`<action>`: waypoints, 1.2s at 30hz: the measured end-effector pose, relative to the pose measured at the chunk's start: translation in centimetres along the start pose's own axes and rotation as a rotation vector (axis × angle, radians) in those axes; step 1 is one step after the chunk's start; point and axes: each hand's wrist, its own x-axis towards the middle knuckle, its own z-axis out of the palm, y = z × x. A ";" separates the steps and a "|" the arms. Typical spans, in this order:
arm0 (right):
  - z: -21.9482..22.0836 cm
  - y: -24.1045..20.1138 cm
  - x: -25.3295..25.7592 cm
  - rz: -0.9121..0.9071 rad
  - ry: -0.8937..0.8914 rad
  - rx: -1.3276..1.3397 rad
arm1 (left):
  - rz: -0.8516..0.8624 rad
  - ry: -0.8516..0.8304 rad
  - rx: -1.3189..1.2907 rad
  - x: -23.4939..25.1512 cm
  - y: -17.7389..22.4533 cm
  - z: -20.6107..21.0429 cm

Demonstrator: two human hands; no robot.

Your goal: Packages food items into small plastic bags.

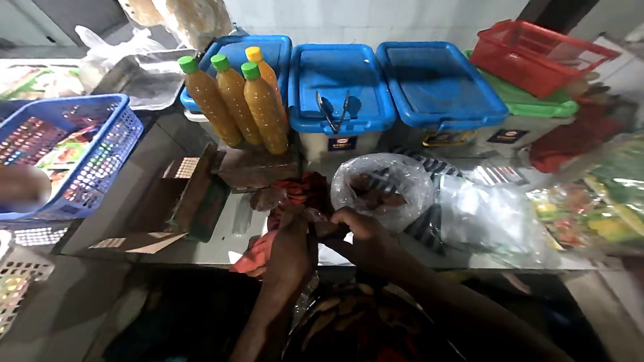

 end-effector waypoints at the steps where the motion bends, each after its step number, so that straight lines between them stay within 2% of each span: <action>1: -0.3 -0.4 0.2 0.019 -0.019 -0.052 | 0.005 0.012 0.022 -0.1 0.2 0.3; 8: -1.4 -3.1 1.7 0.218 -0.215 -0.373 | 0.157 0.107 0.051 -0.6 -0.1 3.8; 11: -1.3 -2.8 2.1 0.236 -0.252 -0.313 | 0.189 0.143 0.052 -0.7 -0.7 4.5; 15: -0.8 -0.5 1.7 0.185 -0.197 0.014 | 0.196 0.198 -0.018 -0.5 -0.9 4.4; 19: 0.7 -0.3 2.3 0.350 -0.018 -0.126 | 0.236 0.143 0.009 -1.3 -0.4 5.6; 22: 1.4 -0.2 2.8 0.356 0.069 -0.238 | 0.240 0.182 -0.049 -1.1 0.2 5.1; 27: 0.8 -0.4 3.0 0.123 0.188 -0.297 | 0.191 0.216 -0.205 -0.5 1.5 1.3; 31: 0.0 -1.2 3.6 0.135 0.144 -0.281 | 0.147 0.145 -0.282 -0.4 0.7 -0.1; 36: -0.2 -1.9 3.6 -0.063 0.171 -0.258 | 0.120 0.126 -0.451 -1.4 0.9 -2.0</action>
